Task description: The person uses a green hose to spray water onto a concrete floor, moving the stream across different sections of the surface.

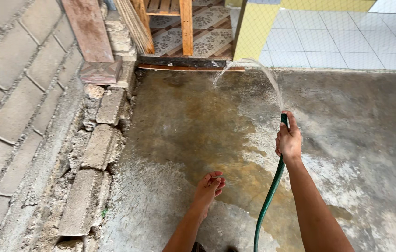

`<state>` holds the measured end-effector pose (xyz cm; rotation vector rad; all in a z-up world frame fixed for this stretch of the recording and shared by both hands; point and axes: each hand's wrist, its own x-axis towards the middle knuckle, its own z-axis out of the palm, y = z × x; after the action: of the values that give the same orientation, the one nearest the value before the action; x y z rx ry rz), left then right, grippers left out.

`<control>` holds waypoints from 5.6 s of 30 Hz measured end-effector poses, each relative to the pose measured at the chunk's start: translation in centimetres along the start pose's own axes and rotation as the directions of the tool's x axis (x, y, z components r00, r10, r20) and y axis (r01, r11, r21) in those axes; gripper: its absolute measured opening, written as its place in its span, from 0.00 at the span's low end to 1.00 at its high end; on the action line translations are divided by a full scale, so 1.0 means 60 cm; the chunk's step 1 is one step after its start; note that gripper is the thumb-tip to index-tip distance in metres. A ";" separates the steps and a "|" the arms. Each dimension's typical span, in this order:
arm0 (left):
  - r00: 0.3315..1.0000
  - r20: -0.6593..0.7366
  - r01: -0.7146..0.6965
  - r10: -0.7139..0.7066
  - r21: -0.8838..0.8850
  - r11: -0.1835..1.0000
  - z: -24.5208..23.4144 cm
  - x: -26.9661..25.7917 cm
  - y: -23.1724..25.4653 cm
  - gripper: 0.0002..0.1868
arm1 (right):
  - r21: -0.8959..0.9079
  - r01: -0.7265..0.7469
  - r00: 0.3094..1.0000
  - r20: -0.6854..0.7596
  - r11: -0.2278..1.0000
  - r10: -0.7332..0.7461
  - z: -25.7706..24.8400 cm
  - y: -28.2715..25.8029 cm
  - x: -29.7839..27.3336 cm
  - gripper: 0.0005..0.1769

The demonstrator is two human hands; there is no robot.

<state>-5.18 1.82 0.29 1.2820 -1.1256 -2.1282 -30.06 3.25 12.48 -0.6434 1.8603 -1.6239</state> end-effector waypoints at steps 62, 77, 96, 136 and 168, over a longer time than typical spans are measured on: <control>0.991 -0.132 0.024 -0.032 -0.063 0.998 0.084 0.019 -0.082 0.13 | -0.295 -0.348 0.858 0.283 0.890 0.429 -0.104 0.111 -0.061 0.24; 0.942 -0.327 -0.124 0.080 -0.115 0.986 -0.061 -0.020 -0.147 0.13 | -0.422 -0.240 0.724 0.522 0.874 0.451 0.025 0.119 -0.143 0.24; 0.904 -0.424 -0.147 0.060 -0.174 0.974 -0.153 -0.146 -0.140 0.14 | -0.397 -0.072 0.779 0.551 0.915 0.300 0.104 0.126 -0.203 0.23; 0.969 -0.244 -0.070 0.043 -0.107 0.992 -0.066 -0.129 -0.172 0.12 | -0.509 -0.246 0.845 0.305 0.825 0.440 -0.065 0.169 -0.303 0.24; 0.997 0.035 -0.069 0.063 0.182 0.981 0.179 -0.072 -0.164 0.16 | -0.257 -0.503 0.863 -0.209 0.825 0.461 -0.361 0.182 -0.292 0.25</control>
<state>-11.81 15.17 -2.60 1.2767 -1.3837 -2.0398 -32.47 32.26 5.56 -0.1453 2.1771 -1.0812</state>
